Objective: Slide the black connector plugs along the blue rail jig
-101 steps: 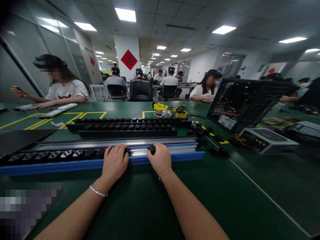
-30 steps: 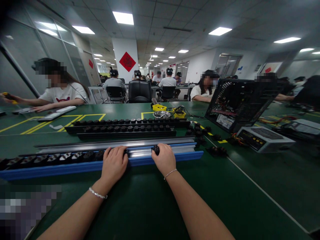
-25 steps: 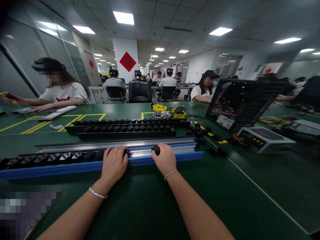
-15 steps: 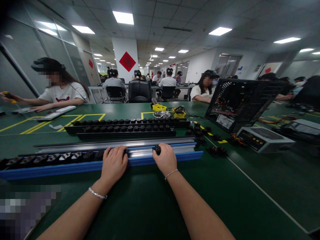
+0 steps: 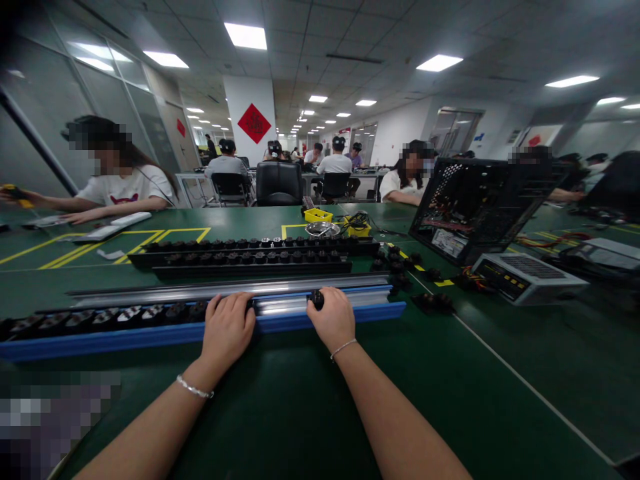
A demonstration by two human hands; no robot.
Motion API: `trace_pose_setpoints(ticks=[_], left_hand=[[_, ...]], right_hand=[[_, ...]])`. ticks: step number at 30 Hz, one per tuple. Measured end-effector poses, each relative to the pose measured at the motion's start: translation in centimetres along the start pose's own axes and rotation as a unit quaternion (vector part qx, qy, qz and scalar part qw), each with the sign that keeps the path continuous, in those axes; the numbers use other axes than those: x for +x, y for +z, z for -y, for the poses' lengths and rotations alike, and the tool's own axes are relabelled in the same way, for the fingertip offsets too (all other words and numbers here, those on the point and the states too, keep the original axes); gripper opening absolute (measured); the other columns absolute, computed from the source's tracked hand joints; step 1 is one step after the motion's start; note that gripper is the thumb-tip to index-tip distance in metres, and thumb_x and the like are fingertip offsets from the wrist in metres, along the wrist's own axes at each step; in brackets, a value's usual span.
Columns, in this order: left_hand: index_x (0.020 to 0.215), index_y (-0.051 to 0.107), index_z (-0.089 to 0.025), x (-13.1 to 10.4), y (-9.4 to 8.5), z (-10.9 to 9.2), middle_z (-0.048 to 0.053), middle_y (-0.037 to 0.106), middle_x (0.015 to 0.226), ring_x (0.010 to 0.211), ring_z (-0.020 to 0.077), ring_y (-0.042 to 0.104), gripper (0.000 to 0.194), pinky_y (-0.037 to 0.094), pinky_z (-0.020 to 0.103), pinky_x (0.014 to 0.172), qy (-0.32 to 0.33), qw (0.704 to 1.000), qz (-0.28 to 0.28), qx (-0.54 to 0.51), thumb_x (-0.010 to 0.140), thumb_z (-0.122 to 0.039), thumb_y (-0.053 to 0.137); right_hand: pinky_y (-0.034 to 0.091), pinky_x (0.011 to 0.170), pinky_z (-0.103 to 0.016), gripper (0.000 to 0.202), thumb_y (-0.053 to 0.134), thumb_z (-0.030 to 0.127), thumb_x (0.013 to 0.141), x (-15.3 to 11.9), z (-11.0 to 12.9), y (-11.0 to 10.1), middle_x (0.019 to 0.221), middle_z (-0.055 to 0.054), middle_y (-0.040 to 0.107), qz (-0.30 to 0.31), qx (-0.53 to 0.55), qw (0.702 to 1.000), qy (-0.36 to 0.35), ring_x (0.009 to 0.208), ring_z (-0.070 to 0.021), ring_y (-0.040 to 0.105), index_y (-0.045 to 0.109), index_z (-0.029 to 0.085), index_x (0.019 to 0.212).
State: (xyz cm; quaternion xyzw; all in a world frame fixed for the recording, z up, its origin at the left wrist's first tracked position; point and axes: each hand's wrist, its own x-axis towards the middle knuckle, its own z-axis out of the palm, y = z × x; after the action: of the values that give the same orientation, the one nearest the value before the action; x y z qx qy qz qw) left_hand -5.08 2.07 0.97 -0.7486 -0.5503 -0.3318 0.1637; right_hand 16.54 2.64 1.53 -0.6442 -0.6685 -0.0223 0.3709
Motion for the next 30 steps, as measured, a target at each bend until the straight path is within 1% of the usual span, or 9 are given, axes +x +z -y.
trace_pose_setpoints(ticks=[8,15,22,30], left_hand=[[0.108,0.057,-0.018,-0.03,-0.01,0.06,0.009,0.066,0.105,0.100,0.0243,0.057,0.029,0.027,0.045,0.103,0.002,1.000,-0.001,-0.003,0.084,-0.022,0.041],[0.108,0.057,-0.018,0.01,-0.06,0.02,0.010,0.066,0.105,0.101,0.0244,0.057,0.029,0.026,0.044,0.103,-0.003,1.000,0.005,-0.003,0.084,-0.023,0.041],[0.108,0.057,-0.018,0.01,-0.03,0.03,0.009,0.066,0.106,0.101,0.0242,0.057,0.029,0.026,0.045,0.103,-0.003,1.000,0.005,-0.002,0.084,-0.022,0.041],[0.108,0.057,-0.017,-0.01,-0.08,0.02,0.008,0.066,0.105,0.101,0.0236,0.057,0.028,0.026,0.044,0.103,-0.002,1.000,0.011,0.007,0.084,-0.022,0.042]], right_hand=[[0.042,0.087,-0.034,0.018,0.052,0.029,0.076,-0.08,0.08,-0.16,0.093,-0.010,0.065,0.003,0.004,1.000,0.010,0.093,-0.0214,0.056,0.063,0.017,0.084],[0.042,0.083,-0.033,0.015,0.052,0.029,0.075,-0.03,-0.10,-0.02,0.091,-0.009,0.065,0.001,-0.007,1.000,0.014,0.089,-0.0213,0.056,0.061,0.019,0.081],[0.037,0.085,-0.034,0.021,0.054,0.037,0.076,-0.12,0.14,-0.21,0.092,-0.008,0.064,-0.004,-0.044,0.999,0.016,0.091,-0.0222,0.054,0.059,0.019,0.085],[0.037,0.080,-0.032,0.017,0.053,0.034,0.076,-0.02,-0.32,-0.05,0.084,-0.007,0.064,-0.022,-0.057,0.998,0.027,0.087,-0.0211,0.055,0.060,0.019,0.079]])
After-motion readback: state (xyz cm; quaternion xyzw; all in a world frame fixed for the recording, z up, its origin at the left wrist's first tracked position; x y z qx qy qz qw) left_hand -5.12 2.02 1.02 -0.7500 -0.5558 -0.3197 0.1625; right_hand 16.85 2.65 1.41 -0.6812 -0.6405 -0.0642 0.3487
